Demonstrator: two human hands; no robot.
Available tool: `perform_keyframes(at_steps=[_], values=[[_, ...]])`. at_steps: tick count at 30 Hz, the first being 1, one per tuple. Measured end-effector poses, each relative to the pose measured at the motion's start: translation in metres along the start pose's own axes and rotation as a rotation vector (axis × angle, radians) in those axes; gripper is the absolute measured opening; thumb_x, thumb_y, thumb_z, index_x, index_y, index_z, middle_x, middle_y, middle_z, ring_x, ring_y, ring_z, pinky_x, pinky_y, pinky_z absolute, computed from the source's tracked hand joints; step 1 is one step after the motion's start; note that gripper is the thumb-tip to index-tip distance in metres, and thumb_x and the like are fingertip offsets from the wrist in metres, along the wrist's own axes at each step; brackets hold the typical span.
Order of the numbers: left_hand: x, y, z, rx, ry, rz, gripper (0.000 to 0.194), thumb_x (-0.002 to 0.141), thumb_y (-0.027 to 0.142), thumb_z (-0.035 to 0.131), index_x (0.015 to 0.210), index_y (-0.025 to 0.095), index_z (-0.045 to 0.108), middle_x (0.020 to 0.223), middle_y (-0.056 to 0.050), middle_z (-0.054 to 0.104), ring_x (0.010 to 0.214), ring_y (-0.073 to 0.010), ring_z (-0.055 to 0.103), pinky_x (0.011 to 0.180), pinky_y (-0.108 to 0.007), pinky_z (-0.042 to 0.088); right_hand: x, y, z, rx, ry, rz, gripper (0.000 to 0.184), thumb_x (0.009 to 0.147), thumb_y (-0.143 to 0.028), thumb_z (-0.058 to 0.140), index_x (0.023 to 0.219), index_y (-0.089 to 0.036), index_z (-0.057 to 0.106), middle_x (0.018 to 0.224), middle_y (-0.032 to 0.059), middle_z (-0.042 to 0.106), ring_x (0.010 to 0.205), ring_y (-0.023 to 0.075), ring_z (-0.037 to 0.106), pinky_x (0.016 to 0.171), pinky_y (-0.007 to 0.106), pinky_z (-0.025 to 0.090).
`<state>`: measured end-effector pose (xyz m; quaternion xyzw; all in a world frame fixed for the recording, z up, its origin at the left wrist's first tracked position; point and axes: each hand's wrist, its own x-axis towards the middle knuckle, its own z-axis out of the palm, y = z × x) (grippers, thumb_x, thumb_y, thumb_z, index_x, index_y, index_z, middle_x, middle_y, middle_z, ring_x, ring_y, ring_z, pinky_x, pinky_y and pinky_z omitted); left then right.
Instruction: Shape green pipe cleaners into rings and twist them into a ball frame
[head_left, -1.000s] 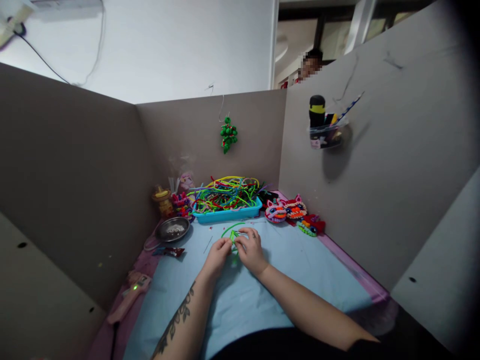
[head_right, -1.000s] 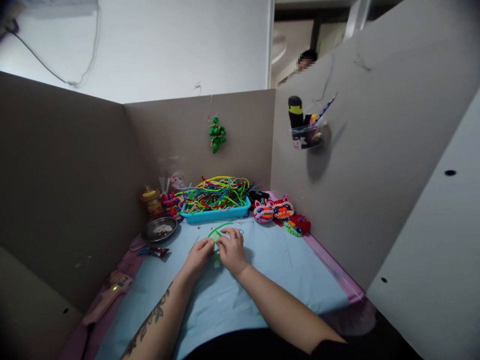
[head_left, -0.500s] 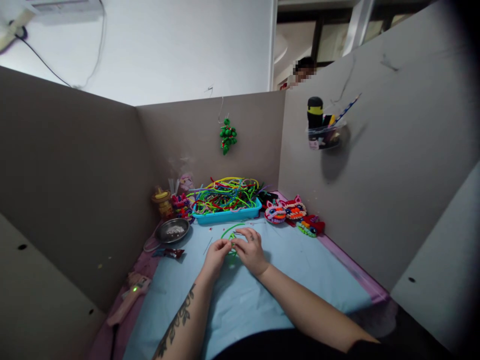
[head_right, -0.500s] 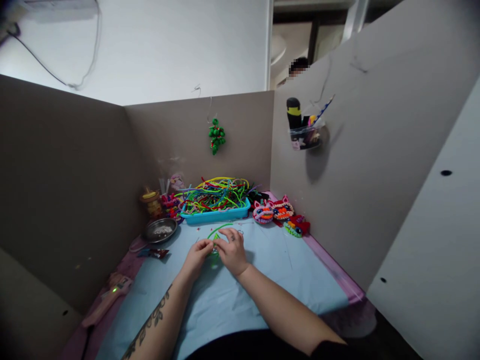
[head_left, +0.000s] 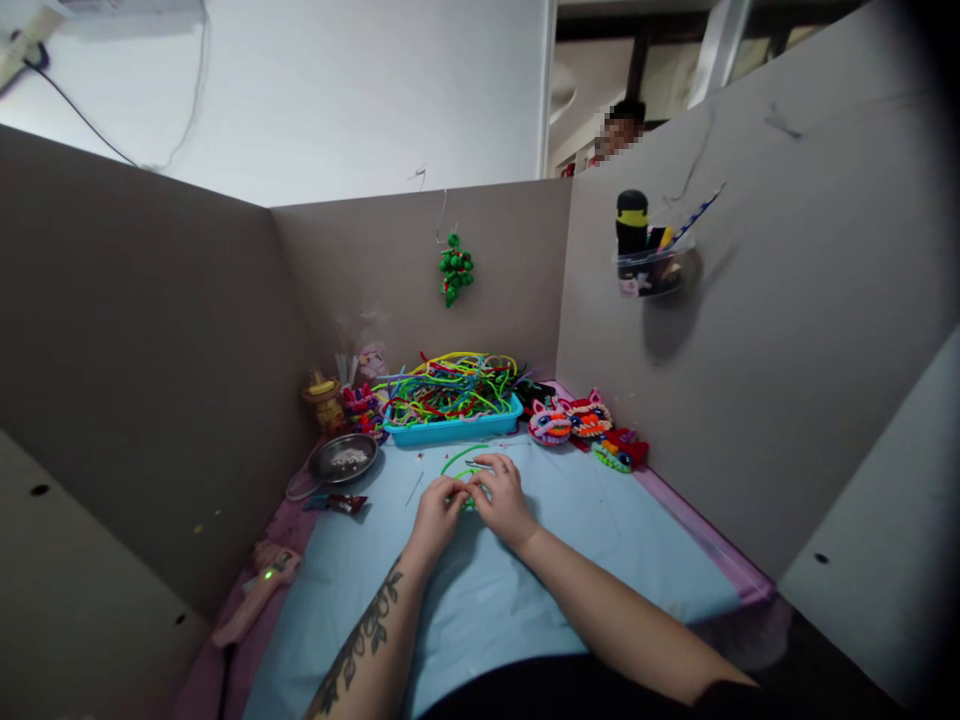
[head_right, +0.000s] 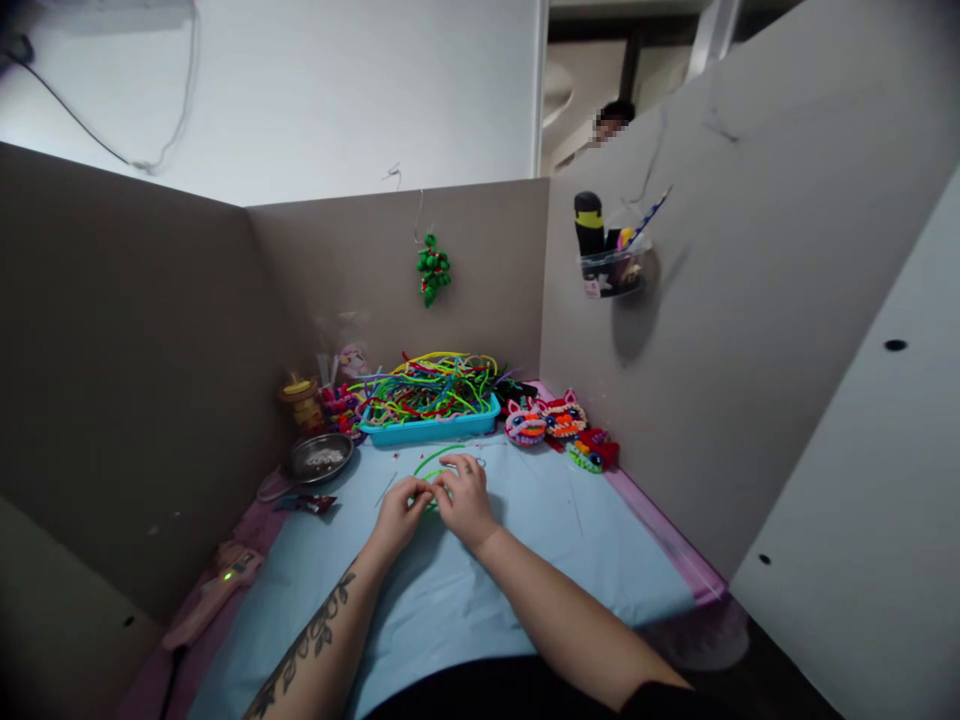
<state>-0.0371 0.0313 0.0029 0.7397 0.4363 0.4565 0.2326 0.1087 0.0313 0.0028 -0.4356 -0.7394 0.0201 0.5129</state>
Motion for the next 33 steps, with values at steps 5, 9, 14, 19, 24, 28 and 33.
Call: perform_keyframes(at_steps=[5,9,14,19,24,28,33], values=[[0.001,0.000,-0.002,-0.022,0.015,-0.005,0.013,0.078,0.024,0.052,0.075,0.018,0.062,0.073,-0.002,0.059,0.071,-0.0156,0.052,0.068,-0.026,0.039,0.003,0.005,0.001,0.107,0.052,0.051,0.010,0.078,-0.019,0.056,0.075,-0.021,0.065,0.100,0.0070,0.055,0.100,0.0225,0.047,0.090,0.040,0.037],[0.002,0.003,-0.005,-0.043,0.030,-0.027,0.012,0.078,0.025,0.050,0.074,0.018,0.059,0.072,-0.001,0.056,0.071,-0.0150,0.051,0.067,-0.025,0.038,0.005,0.011,-0.003,0.104,0.061,-0.025,0.017,0.080,-0.019,0.053,0.087,-0.024,0.068,0.105,0.0062,0.053,0.104,0.0224,0.045,0.093,0.041,0.035],[0.003,0.007,-0.006,-0.073,0.017,-0.078,0.014,0.079,0.027,0.047,0.072,0.018,0.054,0.072,0.000,0.053,0.072,-0.0148,0.049,0.068,-0.024,0.038,0.004,0.007,-0.007,0.008,0.033,-0.097,0.013,0.079,-0.017,0.056,0.077,-0.023,0.067,0.106,0.0059,0.053,0.107,0.0229,0.042,0.096,0.042,0.032],[0.004,0.010,-0.004,-0.145,-0.015,-0.164,0.018,0.078,0.029,0.045,0.066,0.017,0.049,0.064,0.002,0.047,0.065,-0.0130,0.044,0.062,-0.023,0.035,0.002,0.005,-0.007,-0.046,0.011,-0.153,0.015,0.079,-0.015,0.055,0.077,-0.023,0.066,0.108,0.0060,0.053,0.109,0.0236,0.041,0.096,0.043,0.032],[0.003,0.005,0.000,-0.186,-0.031,-0.225,0.018,0.076,0.030,0.045,0.064,0.017,0.047,0.058,0.004,0.042,0.057,-0.0115,0.038,0.055,-0.023,0.030,-0.001,0.003,-0.006,-0.047,-0.035,-0.175,0.016,0.077,-0.014,0.055,0.078,-0.025,0.066,0.112,0.0046,0.052,0.111,0.0243,0.040,0.096,0.044,0.030],[0.004,0.002,-0.004,-0.280,-0.042,-0.298,0.023,0.076,0.038,0.050,0.065,0.017,0.053,0.064,0.001,0.052,0.065,-0.0147,0.047,0.062,-0.025,0.034,0.001,0.003,-0.006,0.077,-0.015,-0.085,0.013,0.077,-0.016,0.055,0.075,-0.023,0.065,0.107,0.0059,0.054,0.108,0.0233,0.043,0.095,0.042,0.031],[0.011,-0.002,-0.019,-0.772,-0.073,-0.578,0.056,0.082,0.062,0.031,0.106,0.020,0.058,0.104,-0.010,0.063,0.101,-0.0229,0.054,0.083,-0.034,0.037,0.005,0.019,0.003,0.419,0.015,0.278,0.012,0.075,-0.025,0.058,0.065,-0.019,0.062,0.095,0.0062,0.057,0.095,0.0204,0.052,0.089,0.037,0.038]])
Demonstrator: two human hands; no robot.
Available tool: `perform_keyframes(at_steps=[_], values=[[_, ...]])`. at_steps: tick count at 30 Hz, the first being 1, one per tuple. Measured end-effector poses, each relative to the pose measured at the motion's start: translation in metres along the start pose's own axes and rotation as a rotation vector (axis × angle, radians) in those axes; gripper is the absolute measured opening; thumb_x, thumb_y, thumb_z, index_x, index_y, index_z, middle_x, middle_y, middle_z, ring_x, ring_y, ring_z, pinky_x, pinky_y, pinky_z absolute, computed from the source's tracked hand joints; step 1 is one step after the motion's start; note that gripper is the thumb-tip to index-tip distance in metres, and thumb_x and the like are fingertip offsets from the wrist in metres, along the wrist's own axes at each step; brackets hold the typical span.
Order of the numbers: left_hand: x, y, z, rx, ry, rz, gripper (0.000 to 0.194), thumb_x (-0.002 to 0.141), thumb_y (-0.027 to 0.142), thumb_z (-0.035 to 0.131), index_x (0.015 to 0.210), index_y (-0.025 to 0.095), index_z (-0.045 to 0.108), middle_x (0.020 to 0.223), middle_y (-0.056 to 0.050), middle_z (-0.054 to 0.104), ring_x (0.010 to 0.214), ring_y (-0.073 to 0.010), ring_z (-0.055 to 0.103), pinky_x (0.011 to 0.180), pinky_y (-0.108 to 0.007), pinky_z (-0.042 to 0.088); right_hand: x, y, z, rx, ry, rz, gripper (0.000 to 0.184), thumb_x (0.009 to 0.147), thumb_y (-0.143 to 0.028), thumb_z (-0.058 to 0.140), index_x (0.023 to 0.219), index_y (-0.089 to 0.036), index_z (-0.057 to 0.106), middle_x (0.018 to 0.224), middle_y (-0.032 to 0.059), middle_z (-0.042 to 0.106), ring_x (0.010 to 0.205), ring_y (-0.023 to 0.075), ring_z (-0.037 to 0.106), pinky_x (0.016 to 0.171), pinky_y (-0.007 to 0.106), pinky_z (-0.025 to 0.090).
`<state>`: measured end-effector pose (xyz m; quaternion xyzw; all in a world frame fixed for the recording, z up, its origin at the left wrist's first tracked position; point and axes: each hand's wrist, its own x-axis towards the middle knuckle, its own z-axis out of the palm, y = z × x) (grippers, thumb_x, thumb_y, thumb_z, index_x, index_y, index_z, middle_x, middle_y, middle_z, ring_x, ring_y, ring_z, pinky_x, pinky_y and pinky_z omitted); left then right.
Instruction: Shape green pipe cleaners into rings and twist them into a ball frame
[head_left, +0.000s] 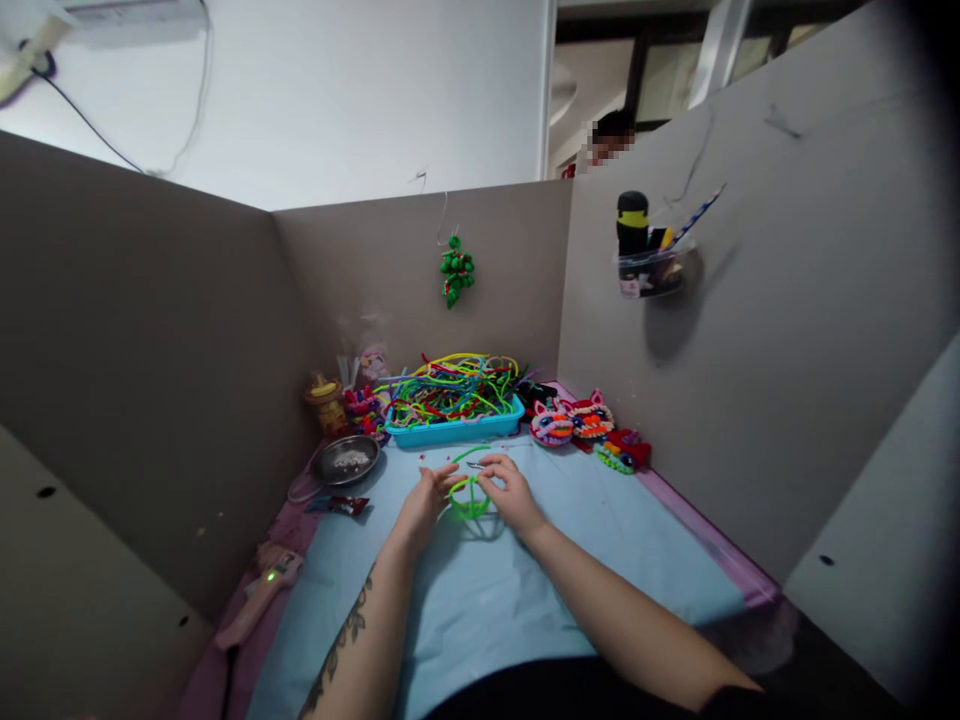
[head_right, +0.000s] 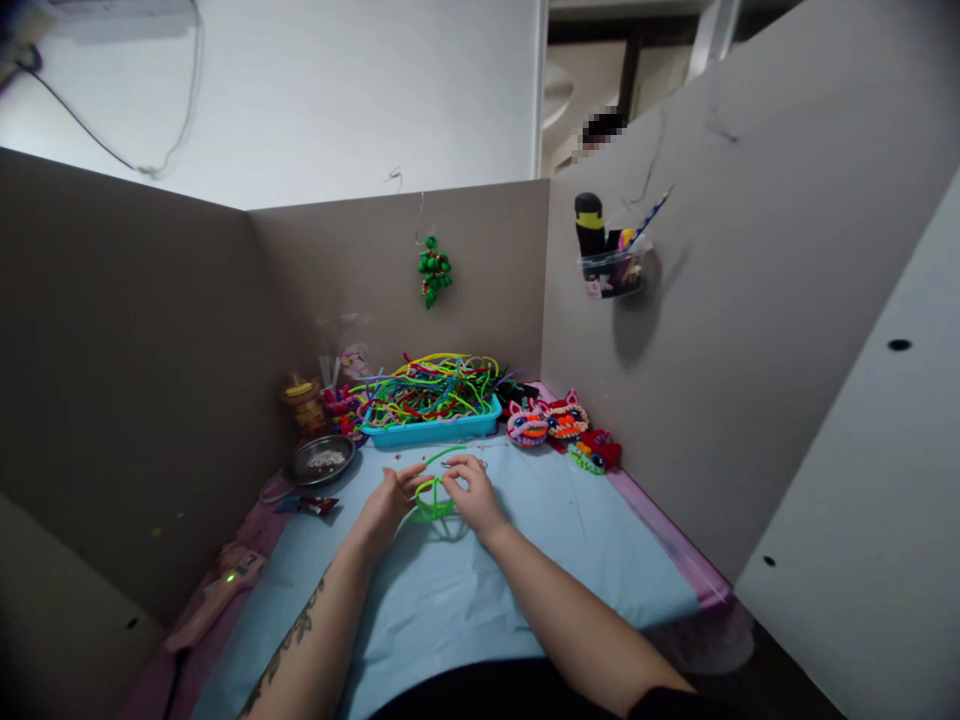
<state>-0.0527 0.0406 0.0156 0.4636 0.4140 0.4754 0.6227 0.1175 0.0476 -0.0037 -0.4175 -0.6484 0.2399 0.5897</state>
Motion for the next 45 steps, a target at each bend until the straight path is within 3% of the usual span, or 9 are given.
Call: perform_keyframes(at_steps=[4,8,11,15,19,22,26,35,45], values=[[0.000,0.004,-0.003,-0.127,0.024,-0.062,0.051,0.080,0.058,0.041,0.107,0.018,0.059,0.103,-0.011,0.064,0.100,-0.0221,0.056,0.082,-0.033,0.039,0.005,0.016,0.002,0.217,0.042,0.200,0.019,0.072,-0.035,0.060,0.065,-0.017,0.062,0.096,0.0079,0.059,0.092,0.0203,0.055,0.082,0.033,0.042],[-0.003,0.001,0.000,-0.014,-0.042,0.025,0.029,0.068,0.040,0.067,0.081,0.014,0.065,0.079,-0.006,0.065,0.075,-0.0158,0.059,0.068,-0.025,0.040,0.005,0.020,0.003,0.218,0.032,0.246,0.022,0.073,-0.036,0.060,0.064,-0.017,0.063,0.094,0.0083,0.062,0.094,0.0210,0.056,0.088,0.036,0.039],[-0.005,-0.001,0.002,-0.016,-0.040,0.041,0.028,0.066,0.039,0.069,0.068,0.012,0.061,0.065,-0.002,0.060,0.058,-0.0104,0.052,0.057,-0.021,0.037,0.003,0.019,0.006,0.127,-0.008,0.195,0.020,0.074,-0.035,0.057,0.068,-0.018,0.065,0.097,0.0086,0.062,0.095,0.0209,0.056,0.084,0.034,0.041],[-0.007,0.001,0.005,-0.087,0.000,-0.061,0.033,0.067,0.042,0.068,0.080,0.013,0.063,0.068,-0.003,0.061,0.058,-0.0095,0.052,0.054,-0.020,0.037,0.002,0.018,0.010,0.026,0.015,0.074,0.020,0.078,-0.031,0.052,0.066,-0.018,0.062,0.085,0.0067,0.061,0.088,0.0195,0.056,0.078,0.032,0.044],[-0.008,0.003,0.008,-0.066,-0.041,-0.044,0.029,0.063,0.036,0.073,0.070,0.011,0.062,0.059,0.000,0.057,0.050,-0.0060,0.046,0.048,-0.018,0.032,0.000,0.013,0.008,-0.060,0.052,0.009,0.019,0.081,-0.029,0.048,0.078,-0.019,0.064,0.090,0.0074,0.059,0.091,0.0200,0.055,0.082,0.035,0.044],[-0.006,0.001,0.008,-0.066,0.031,0.008,0.030,0.061,0.037,0.073,0.070,0.011,0.062,0.059,0.000,0.057,0.048,-0.0054,0.044,0.047,-0.018,0.029,-0.005,0.000,0.002,-0.164,0.087,-0.149,0.023,0.083,-0.028,0.047,0.098,-0.019,0.062,0.103,0.0095,0.055,0.102,0.0216,0.049,0.091,0.039,0.039],[-0.003,-0.002,0.006,-0.136,0.093,0.053,0.035,0.056,0.034,0.077,0.082,0.012,0.065,0.068,-0.001,0.061,0.058,-0.0085,0.051,0.054,-0.019,0.034,-0.012,-0.019,0.000,-0.328,-0.020,-0.345,0.020,0.077,-0.029,0.058,0.094,-0.023,0.063,0.109,0.0077,0.051,0.108,0.0242,0.043,0.095,0.043,0.034],[-0.006,-0.004,0.009,-0.128,-0.006,0.033,0.025,0.062,0.032,0.073,0.075,0.013,0.063,0.067,-0.002,0.058,0.061,-0.0101,0.051,0.056,-0.020,0.035,-0.011,-0.020,0.006,-0.442,-0.018,-0.308,0.011,0.075,-0.015,0.055,0.073,-0.022,0.065,0.106,0.0069,0.051,0.106,0.0233,0.041,0.093,0.041,0.034],[-0.004,-0.007,0.009,0.014,0.101,0.044,0.032,0.067,0.044,0.067,0.073,0.015,0.057,0.062,0.002,0.054,0.055,-0.0084,0.049,0.048,-0.018,0.030,-0.012,-0.020,0.005,-0.475,-0.101,-0.317,0.008,0.074,-0.017,0.058,0.071,-0.022,0.064,0.109,0.0059,0.051,0.108,0.0238,0.040,0.093,0.043,0.032]])
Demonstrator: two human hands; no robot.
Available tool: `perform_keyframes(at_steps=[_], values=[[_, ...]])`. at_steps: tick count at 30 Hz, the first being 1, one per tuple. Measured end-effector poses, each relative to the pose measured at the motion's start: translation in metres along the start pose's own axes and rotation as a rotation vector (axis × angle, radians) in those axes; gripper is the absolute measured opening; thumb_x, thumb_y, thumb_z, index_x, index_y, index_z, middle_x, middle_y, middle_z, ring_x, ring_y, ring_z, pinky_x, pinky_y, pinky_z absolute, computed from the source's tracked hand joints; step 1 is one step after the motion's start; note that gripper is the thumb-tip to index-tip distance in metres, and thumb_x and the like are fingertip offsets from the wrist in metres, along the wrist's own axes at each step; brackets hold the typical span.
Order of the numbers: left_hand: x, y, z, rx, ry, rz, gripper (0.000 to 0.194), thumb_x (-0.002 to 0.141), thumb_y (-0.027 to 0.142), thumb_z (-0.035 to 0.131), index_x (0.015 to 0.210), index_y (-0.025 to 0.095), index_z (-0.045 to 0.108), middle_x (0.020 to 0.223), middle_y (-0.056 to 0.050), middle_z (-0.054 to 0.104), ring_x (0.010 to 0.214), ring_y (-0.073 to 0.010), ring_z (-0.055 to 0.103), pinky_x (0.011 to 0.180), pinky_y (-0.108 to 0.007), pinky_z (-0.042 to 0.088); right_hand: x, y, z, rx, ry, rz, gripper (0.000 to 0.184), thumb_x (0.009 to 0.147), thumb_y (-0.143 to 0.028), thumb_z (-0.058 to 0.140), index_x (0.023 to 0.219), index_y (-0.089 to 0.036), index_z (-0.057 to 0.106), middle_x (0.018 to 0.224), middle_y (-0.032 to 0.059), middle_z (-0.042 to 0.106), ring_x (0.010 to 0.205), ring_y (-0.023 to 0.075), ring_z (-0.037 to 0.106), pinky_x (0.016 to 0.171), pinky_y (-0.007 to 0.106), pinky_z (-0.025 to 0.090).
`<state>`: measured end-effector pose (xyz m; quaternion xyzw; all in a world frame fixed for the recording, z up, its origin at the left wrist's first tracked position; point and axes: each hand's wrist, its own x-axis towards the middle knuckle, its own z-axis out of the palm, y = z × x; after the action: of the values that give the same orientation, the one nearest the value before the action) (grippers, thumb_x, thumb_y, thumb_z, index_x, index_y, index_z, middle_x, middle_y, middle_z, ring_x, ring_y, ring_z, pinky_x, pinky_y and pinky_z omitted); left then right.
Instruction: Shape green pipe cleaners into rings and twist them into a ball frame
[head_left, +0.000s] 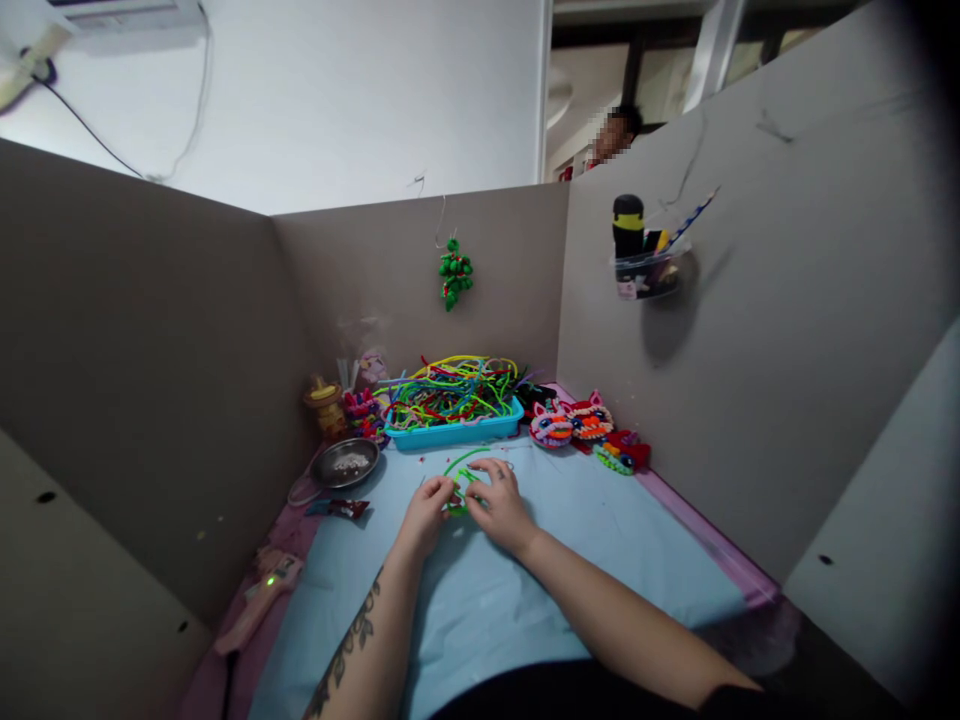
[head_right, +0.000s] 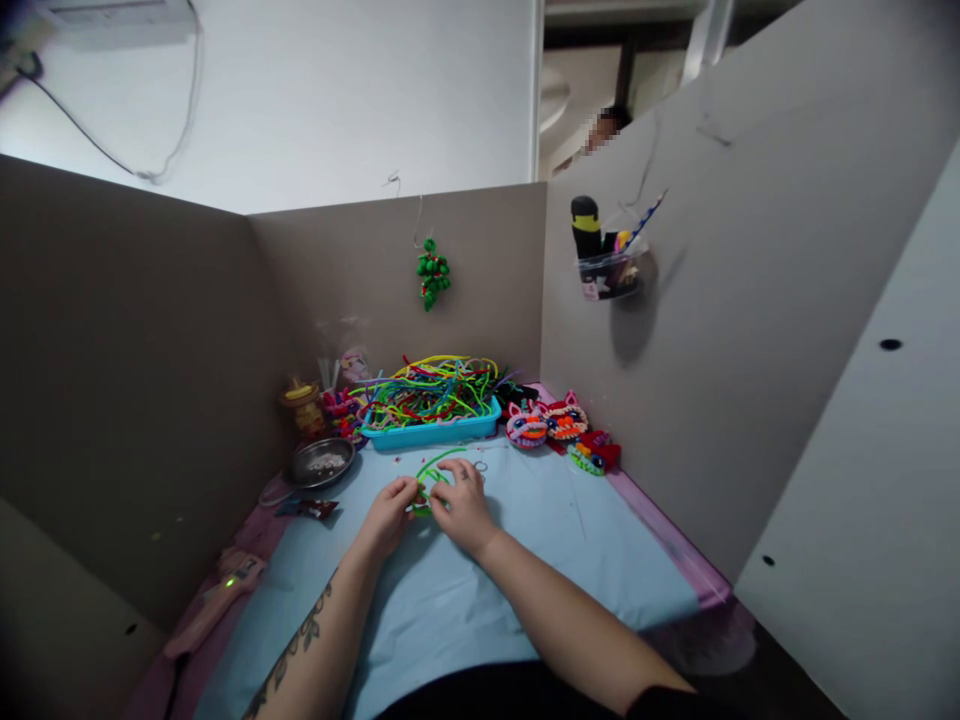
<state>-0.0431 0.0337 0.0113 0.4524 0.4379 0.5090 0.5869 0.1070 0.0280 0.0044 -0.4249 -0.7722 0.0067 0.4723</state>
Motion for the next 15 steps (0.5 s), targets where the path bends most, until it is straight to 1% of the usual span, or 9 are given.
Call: perform_keyframes(at_steps=[4,6,7,9,10,11,12,13,15], values=[[0.002,-0.003,0.001,0.048,0.047,0.046,0.030,0.063,0.041,0.069,0.068,0.014,0.056,0.060,0.002,0.054,0.055,-0.0095,0.050,0.051,-0.019,0.036,-0.001,0.000,0.000,0.010,-0.015,-0.010,0.008,0.074,-0.018,0.058,0.071,-0.022,0.064,0.112,0.0058,0.050,0.109,0.0245,0.040,0.094,0.044,0.031],[0.003,-0.001,-0.001,-0.012,0.074,0.044,0.027,0.065,0.039,0.068,0.067,0.015,0.055,0.059,0.003,0.053,0.055,-0.0092,0.050,0.052,-0.020,0.038,-0.001,0.000,-0.001,0.061,0.022,-0.011,0.011,0.076,-0.022,0.056,0.083,-0.022,0.064,0.118,0.0073,0.047,0.112,0.0249,0.040,0.095,0.044,0.032],[0.003,0.001,-0.002,-0.081,0.086,0.013,0.025,0.066,0.037,0.067,0.068,0.015,0.055,0.059,0.003,0.052,0.056,-0.0094,0.051,0.053,-0.020,0.040,0.000,0.002,-0.002,0.105,0.066,-0.003,0.017,0.078,-0.024,0.054,0.092,-0.022,0.062,0.121,0.0087,0.045,0.113,0.0251,0.040,0.096,0.044,0.032],[0.005,0.006,-0.007,-0.269,0.093,-0.099,0.021,0.068,0.034,0.065,0.071,0.016,0.055,0.059,0.002,0.053,0.056,-0.0108,0.053,0.056,-0.024,0.045,0.001,0.006,-0.002,0.220,0.184,0.053,0.028,0.081,-0.028,0.048,0.108,-0.020,0.054,0.123,0.0118,0.043,0.115,0.0250,0.040,0.096,0.044,0.034],[0.005,0.008,-0.011,-0.353,0.086,-0.170,0.018,0.069,0.031,0.064,0.072,0.016,0.055,0.060,0.001,0.054,0.058,-0.0120,0.055,0.058,-0.027,0.047,0.002,0.010,-0.001,0.290,0.229,0.109,0.031,0.082,-0.030,0.046,0.110,-0.019,0.051,0.120,0.0125,0.046,0.113,0.0245,0.043,0.094,0.043,0.035],[0.006,0.010,-0.014,-0.416,0.071,-0.219,0.015,0.070,0.029,0.063,0.073,0.016,0.056,0.061,0.000,0.056,0.059,-0.0127,0.056,0.060,-0.028,0.048,0.003,0.014,0.001,0.371,0.240,0.181,0.030,0.083,-0.031,0.045,0.109,-0.019,0.051,0.115,0.0121,0.050,0.109,0.0236,0.046,0.092,0.042,0.038],[0.007,0.012,-0.016,-0.459,0.053,-0.241,0.012,0.070,0.026,0.062,0.074,0.016,0.057,0.063,-0.001,0.058,0.060,-0.0131,0.057,0.061,-0.029,0.048,0.004,0.017,0.003,0.464,0.213,0.261,0.027,0.082,-0.033,0.045,0.105,-0.020,0.052,0.108,0.0108,0.055,0.103,0.0225,0.050,0.087,0.040,0.040],[0.007,0.013,-0.018,-0.475,0.031,-0.253,0.011,0.071,0.025,0.061,0.075,0.016,0.058,0.066,-0.002,0.059,0.062,-0.0135,0.057,0.062,-0.029,0.049,0.005,0.020,0.006,0.572,0.150,0.349,0.025,0.081,-0.035,0.046,0.100,-0.020,0.054,0.100,0.0089,0.058,0.096,0.0211,0.054,0.082,0.037,0.043],[0.008,0.013,-0.019,-0.450,-0.020,-0.236,0.011,0.071,0.025,0.061,0.077,0.016,0.059,0.072,-0.004,0.062,0.068,-0.0150,0.059,0.065,-0.030,0.049,0.006,0.025,0.010,0.817,-0.022,0.523,0.024,0.077,-0.037,0.052,0.093,-0.020,0.057,0.088,0.0057,0.062,0.081,0.0182,0.057,0.067,0.030,0.044]])
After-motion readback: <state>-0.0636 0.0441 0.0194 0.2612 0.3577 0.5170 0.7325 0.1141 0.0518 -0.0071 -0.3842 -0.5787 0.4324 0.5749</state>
